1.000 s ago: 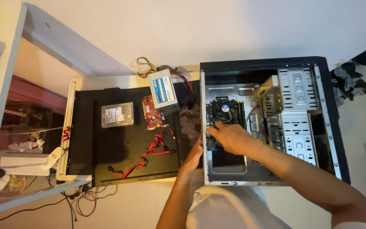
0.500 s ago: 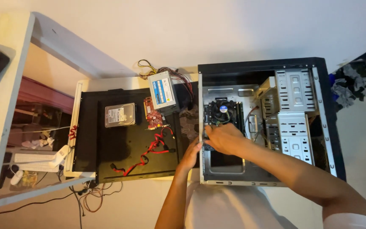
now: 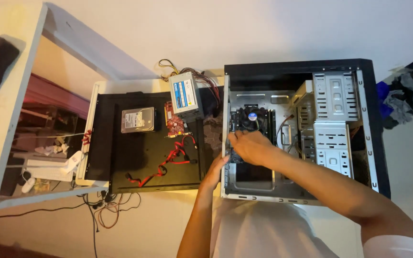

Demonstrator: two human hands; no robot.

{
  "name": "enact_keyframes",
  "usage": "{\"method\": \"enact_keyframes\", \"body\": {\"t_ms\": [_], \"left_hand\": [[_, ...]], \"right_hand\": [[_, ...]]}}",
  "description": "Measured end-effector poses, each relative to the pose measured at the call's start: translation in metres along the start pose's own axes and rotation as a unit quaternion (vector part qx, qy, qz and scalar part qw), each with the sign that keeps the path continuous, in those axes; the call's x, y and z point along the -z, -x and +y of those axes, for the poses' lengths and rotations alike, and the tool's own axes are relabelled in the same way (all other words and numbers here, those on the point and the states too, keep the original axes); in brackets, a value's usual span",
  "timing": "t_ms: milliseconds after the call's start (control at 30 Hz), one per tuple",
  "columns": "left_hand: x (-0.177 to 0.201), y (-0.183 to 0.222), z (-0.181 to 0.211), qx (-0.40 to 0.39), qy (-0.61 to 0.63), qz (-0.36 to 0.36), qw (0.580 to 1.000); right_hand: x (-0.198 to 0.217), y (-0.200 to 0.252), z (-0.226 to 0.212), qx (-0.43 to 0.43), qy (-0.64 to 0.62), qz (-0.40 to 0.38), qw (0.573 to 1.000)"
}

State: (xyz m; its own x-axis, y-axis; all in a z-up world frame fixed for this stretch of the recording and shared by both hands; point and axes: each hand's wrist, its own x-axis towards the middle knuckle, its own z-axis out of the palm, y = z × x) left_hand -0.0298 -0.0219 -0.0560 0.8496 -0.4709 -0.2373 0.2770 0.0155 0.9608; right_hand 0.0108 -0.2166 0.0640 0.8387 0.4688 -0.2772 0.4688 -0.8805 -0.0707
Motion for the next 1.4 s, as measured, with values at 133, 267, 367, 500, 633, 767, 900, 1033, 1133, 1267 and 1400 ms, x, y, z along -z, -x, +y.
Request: {"method": "enact_keyframes", "body": {"t_ms": [133,267,367,500,633,767,900,1033,1133,1267,1400], "left_hand": [[0.014,-0.019,-0.054,-0.008,0.036,0.022,0.999],[0.017,-0.024,-0.084,-0.012,0.05,0.03,0.998],[0.004,-0.013,-0.059,-0.001,0.1,0.049,0.994],[0.002,-0.015,-0.058,-0.01,0.096,0.057,0.994],[-0.004,-0.015,-0.044,-0.012,0.09,0.061,0.994],[0.0,-0.02,-0.051,-0.017,0.079,0.06,0.995],[0.003,-0.021,-0.061,-0.02,0.09,0.058,0.994],[0.001,-0.019,-0.057,-0.031,0.084,0.055,0.994],[0.003,-0.022,-0.058,-0.039,0.084,0.053,0.994],[0.004,-0.02,-0.052,-0.042,0.072,0.044,0.996],[0.015,-0.032,-0.091,-0.057,0.06,0.038,0.996]], "right_hand": [[0.009,-0.001,0.006,0.003,-0.04,-0.049,0.998],[-0.004,0.001,0.003,-0.036,0.01,-0.019,0.999],[-0.014,-0.004,0.005,0.007,0.038,-0.013,0.999],[0.003,0.003,0.005,0.028,-0.006,-0.02,0.999],[0.013,0.01,0.003,-0.011,0.043,-0.011,0.999],[-0.006,0.002,0.01,0.01,0.058,-0.019,0.998],[-0.011,-0.004,0.014,0.049,0.039,-0.006,0.998],[0.024,0.013,0.002,0.018,0.002,-0.002,1.0],[-0.004,-0.001,0.008,0.022,0.025,0.013,0.999],[-0.015,-0.007,0.018,0.05,-0.009,-0.001,0.999],[0.011,0.002,0.016,0.042,-0.004,-0.012,0.999]]}}
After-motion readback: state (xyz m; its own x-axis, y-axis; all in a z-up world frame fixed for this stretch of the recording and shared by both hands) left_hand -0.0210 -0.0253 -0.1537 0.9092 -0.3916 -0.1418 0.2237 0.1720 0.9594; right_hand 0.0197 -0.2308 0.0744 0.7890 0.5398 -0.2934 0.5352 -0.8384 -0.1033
